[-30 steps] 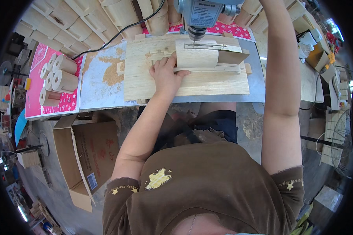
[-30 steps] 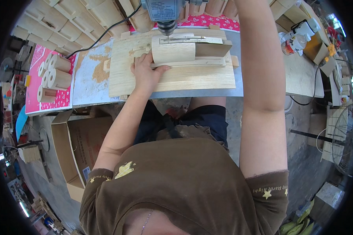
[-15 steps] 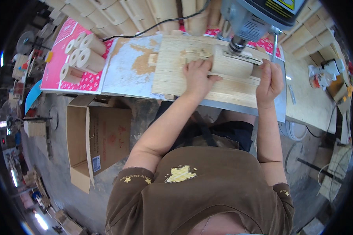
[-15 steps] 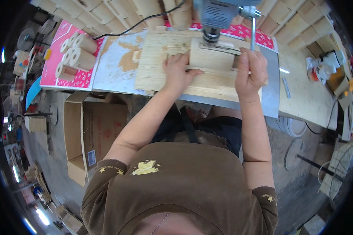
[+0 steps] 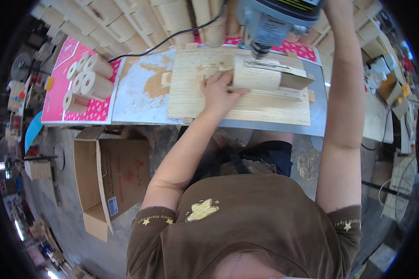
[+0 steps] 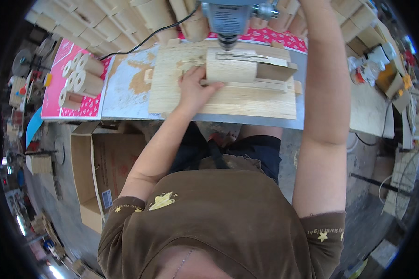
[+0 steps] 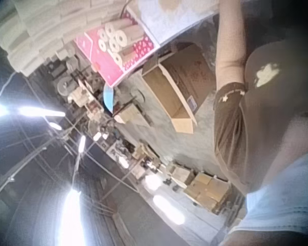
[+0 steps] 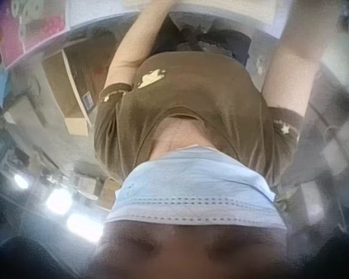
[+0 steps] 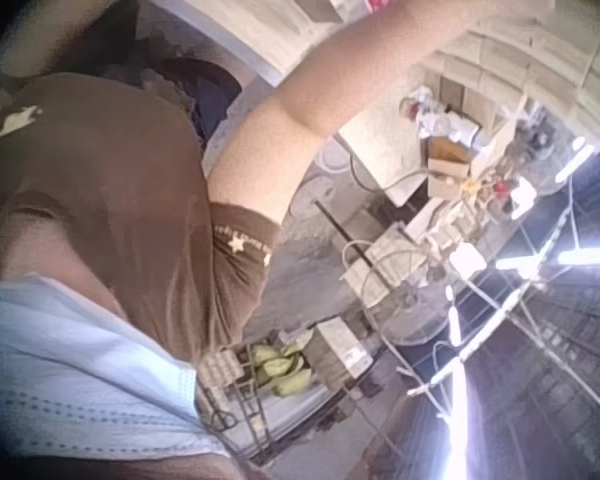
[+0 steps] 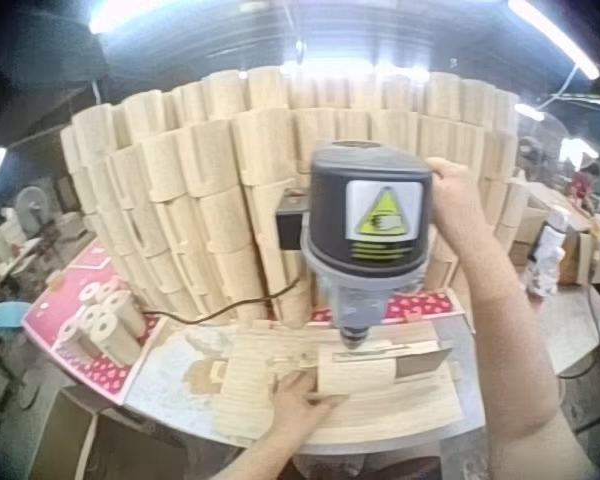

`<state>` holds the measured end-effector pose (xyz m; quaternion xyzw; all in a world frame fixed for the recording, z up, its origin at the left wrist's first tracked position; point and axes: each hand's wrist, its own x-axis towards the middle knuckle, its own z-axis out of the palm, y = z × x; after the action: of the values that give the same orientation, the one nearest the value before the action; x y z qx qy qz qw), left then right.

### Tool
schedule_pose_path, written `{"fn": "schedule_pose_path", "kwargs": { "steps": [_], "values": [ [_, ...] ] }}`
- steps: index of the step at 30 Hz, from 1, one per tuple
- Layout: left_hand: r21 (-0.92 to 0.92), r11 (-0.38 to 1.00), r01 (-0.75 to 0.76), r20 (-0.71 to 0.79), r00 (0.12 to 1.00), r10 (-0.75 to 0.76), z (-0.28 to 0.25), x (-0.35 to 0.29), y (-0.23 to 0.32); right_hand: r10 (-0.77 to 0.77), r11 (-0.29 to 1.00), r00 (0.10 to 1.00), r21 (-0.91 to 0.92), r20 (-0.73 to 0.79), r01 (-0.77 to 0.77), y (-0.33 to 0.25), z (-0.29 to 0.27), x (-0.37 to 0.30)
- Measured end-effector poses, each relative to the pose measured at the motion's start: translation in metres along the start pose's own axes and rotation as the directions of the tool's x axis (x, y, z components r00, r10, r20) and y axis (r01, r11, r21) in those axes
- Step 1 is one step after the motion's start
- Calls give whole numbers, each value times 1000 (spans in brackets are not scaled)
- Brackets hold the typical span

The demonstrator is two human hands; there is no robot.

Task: Operating a benchtop drill machine or slotting jig to mill precise grooves or indentations into cylindrical wooden furniture components.

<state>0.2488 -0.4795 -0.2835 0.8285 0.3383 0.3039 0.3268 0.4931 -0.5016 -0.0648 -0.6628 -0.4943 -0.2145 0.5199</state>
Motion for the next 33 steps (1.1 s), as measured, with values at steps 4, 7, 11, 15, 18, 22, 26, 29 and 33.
{"fn": "schedule_pose_path", "kwargs": {
  "steps": [4,7,11,15,18,22,26,29,33],
  "values": [
    [-221,975,-23,-36,999,16,-3,5,-14,130,991,981,19,142,-134,-1,-19,-43],
    [-307,951,-25,-49,999,10,-10,4,-10,-78,984,936,-125,343,128,15,-19,-125],
    [-344,939,-6,31,999,18,-14,8,-18,-58,954,830,-214,555,210,35,-26,-196],
    [-85,985,-148,-3,989,148,-66,-10,-21,7,947,820,-268,573,179,36,-31,-199],
    [-139,972,-190,-29,982,188,-103,-25,-38,26,963,801,-231,599,141,35,-33,-198],
    [-499,816,292,39,948,-315,-128,-28,-28,52,970,816,-224,576,96,26,-32,-201],
    [-548,672,498,154,850,-504,-114,-16,-13,26,984,799,-155,601,85,19,-30,-204],
    [-624,552,553,177,788,-590,-91,-12,-2,13,985,799,-144,601,92,17,-31,-204],
    [-578,585,568,273,811,-517,-59,-4,8,-66,985,805,-93,590,149,10,-25,-206]
  ]
}}
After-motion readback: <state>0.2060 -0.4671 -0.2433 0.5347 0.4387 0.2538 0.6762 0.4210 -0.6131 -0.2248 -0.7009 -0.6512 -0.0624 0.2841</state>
